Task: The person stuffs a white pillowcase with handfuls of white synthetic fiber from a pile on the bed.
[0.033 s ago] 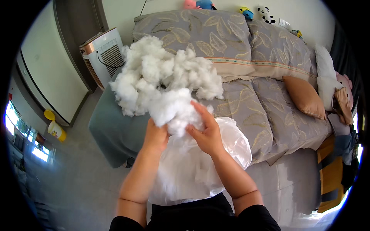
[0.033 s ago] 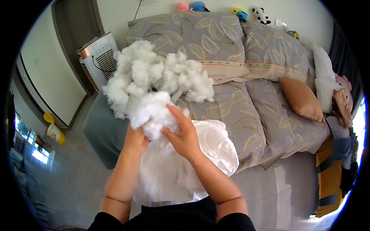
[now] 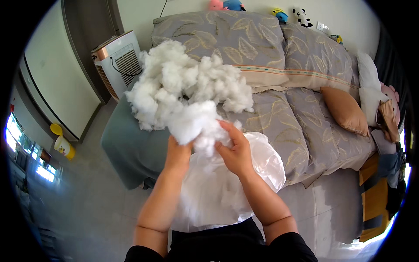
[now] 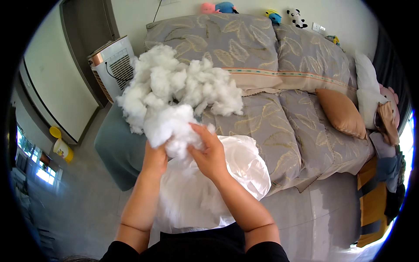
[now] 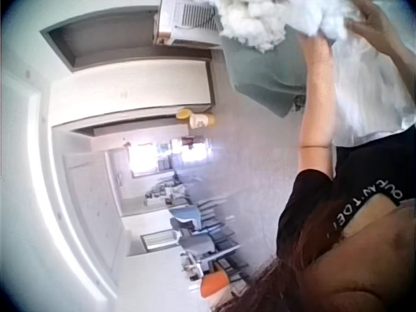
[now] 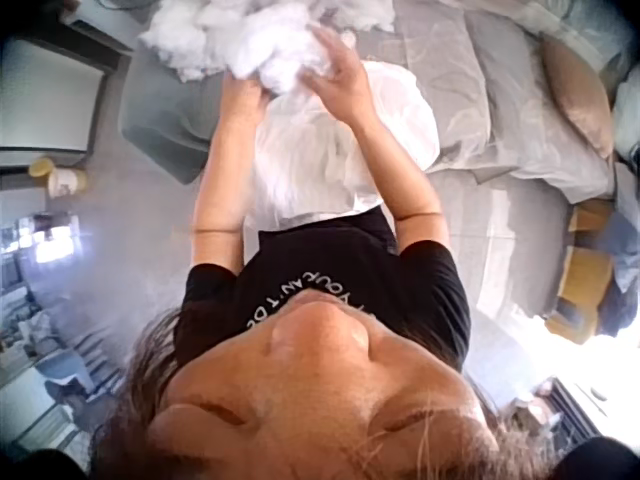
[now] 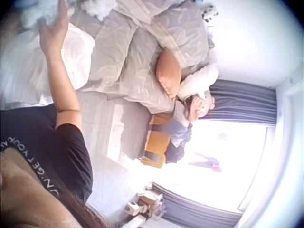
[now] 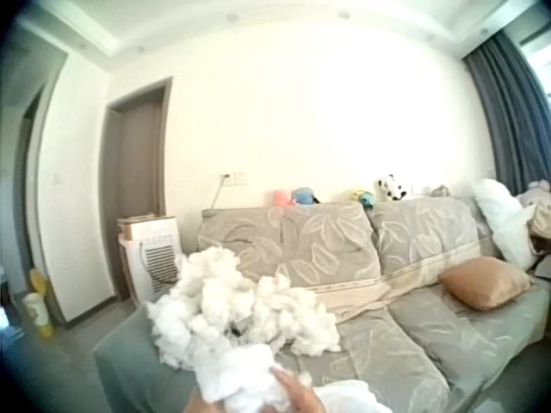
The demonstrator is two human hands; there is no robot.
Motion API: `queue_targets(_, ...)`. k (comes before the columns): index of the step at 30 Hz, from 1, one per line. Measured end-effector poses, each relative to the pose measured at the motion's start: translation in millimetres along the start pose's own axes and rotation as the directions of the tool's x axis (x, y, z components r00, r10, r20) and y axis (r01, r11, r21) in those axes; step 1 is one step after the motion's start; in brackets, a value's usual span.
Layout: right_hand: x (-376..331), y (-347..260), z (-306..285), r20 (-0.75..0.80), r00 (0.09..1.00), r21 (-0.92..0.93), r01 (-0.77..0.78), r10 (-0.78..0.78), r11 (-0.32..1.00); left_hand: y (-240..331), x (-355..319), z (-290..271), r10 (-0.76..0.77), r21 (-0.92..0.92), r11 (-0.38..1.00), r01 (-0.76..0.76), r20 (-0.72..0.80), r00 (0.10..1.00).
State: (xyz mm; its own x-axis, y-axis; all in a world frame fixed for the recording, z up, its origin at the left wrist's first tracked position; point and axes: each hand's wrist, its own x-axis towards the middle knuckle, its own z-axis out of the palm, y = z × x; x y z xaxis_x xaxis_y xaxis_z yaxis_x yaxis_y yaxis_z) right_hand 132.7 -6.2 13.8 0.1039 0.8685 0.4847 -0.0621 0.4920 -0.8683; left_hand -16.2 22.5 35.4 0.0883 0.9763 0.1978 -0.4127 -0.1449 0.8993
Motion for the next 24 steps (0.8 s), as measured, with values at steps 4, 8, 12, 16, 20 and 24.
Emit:
queue_targets(4, -22.4, 5.6, 13.6, 0.076, 0.994, -0.329, -0.054, 0.083, 0.943, -13.5, -30.5, 4.8, 0.059, -0.042, 0.998, -0.056, 0.084, 0.995)
queue_targets(8, -26.8, -2.0, 15.4, 0.146, 0.982, -0.573, 0.182, -0.119, 0.799, -22.8, -24.6, -20.8, 0.007, -0.037, 0.999, -0.014, -0.173, 0.985)
queue_targets(12, -17.2, -8.6, -1.6, -0.126, 0.977, -0.509, 0.083, -0.17, 0.856, -13.9, -17.4, -39.3, 0.07, -0.201, 0.971, -0.13, -0.282, 0.957)
queue_targets(16, -17.6, -29.9, -4.2, -0.306, 0.952, -0.366, -0.143, 0.027, 0.92, -12.6, -16.0, -38.6, 0.09, -0.164, 0.976, -0.142, -0.286, 0.954)
queue_targets(20, -34.2, -25.2, 30.6, 0.135, 0.962, -0.491, 0.274, -0.238, 0.827, -31.7, -22.5, -30.8, 0.34, 0.517, 0.816, -0.258, -0.069, 0.938)
queue_targets(24, -32.5, -8.7, 16.2, -0.036, 0.976, -0.397, 0.182, -0.214, 0.899, -0.3, -28.2, 1.1, -0.192, -0.291, 0.952, 0.095, -0.327, 0.925)
